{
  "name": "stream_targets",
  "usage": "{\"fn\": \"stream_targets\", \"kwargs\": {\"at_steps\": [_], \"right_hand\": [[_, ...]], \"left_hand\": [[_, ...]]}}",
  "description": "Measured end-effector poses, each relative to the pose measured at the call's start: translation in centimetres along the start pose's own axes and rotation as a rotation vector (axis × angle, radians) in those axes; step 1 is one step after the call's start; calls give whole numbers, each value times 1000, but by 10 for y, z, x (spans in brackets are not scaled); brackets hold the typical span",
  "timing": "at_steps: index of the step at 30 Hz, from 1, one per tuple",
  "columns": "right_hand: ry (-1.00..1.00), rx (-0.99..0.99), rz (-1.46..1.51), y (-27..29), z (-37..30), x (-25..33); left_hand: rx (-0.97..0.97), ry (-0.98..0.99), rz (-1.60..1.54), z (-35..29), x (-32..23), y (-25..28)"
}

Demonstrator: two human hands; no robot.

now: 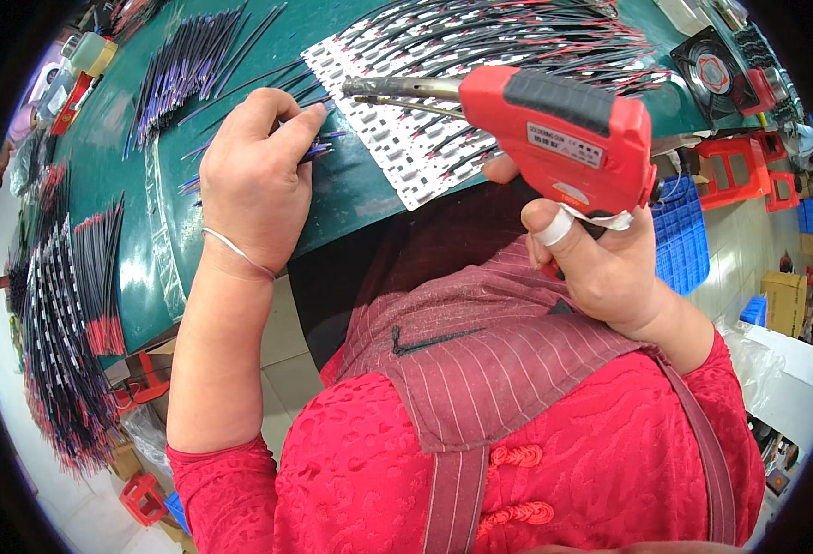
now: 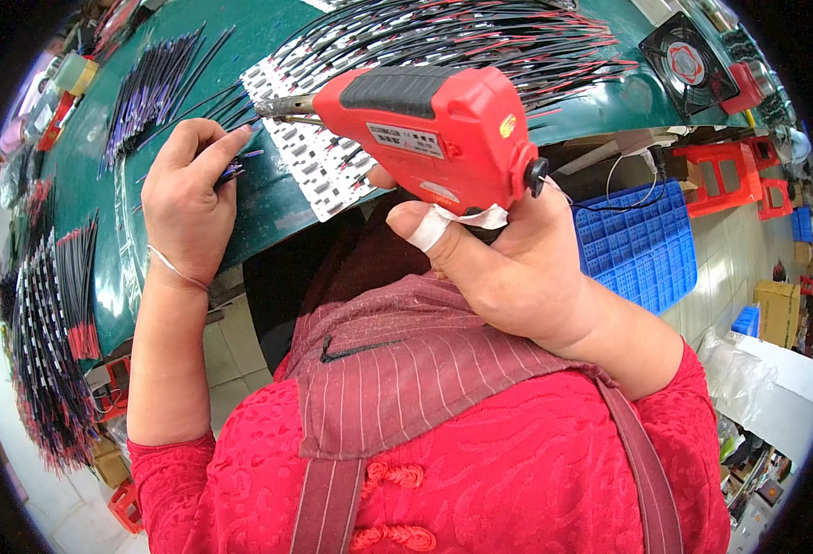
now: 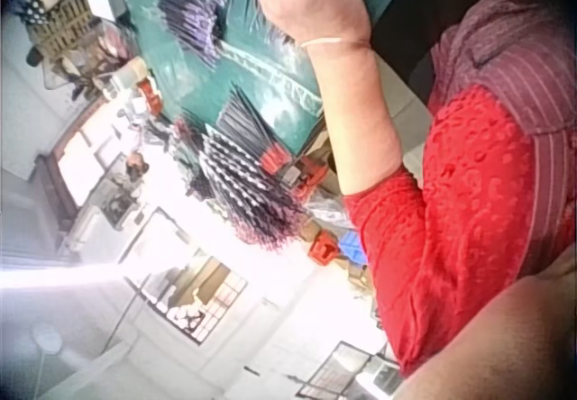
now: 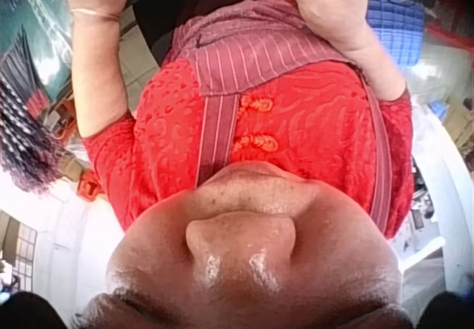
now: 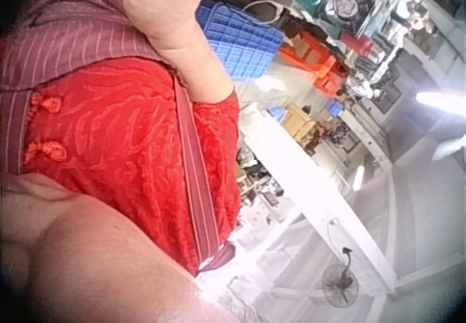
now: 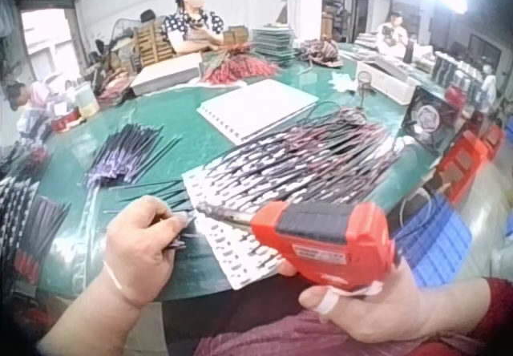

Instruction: The person solders wires onto an LED circuit sheet using a soldering gun, aligns additional wires on the sheet, and places the soldering gun down on the table.

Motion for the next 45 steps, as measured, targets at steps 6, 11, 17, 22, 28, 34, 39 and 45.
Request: {"fn": "stream_targets", "kwargs": {"at_steps": [6,11,17,22,28,34,39,45], "right_hand": [[-6,12,16,-1,2,0],[-85,5,-17,-1,0,-1],[-92,23,-77,0,-1,-6],[-62,-12,-79,-5,4,-4],[-29,-30,-73,-9,7,-4],[-59,20,-123,-4,2,-12],[-46,48,-155,-1,2,-14],[38,-22,-61,-7,4,-4]], "left_hand": [[-1,24,-36,0,-2,0],[22,-5,-37,0,0,-2],[45,8,-26,1,-1,-3],[43,1,-14,0,0,-4],[31,-2,-7,-1,1,-5],[30,-7,-19,0,1,-5],[27,-7,-10,-1,2,-6],[22,-21,-12,-1,3,-6]]}}
Point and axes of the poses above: each hand's wrist, its own z-axis towards the middle knuckle, its own y-axis out of the back of the hand, x = y × z, the point moved 1 cm from there along z, towards the middle knuckle, and after that the axes turned 4 degrees about -z, right-handed, at the moved point
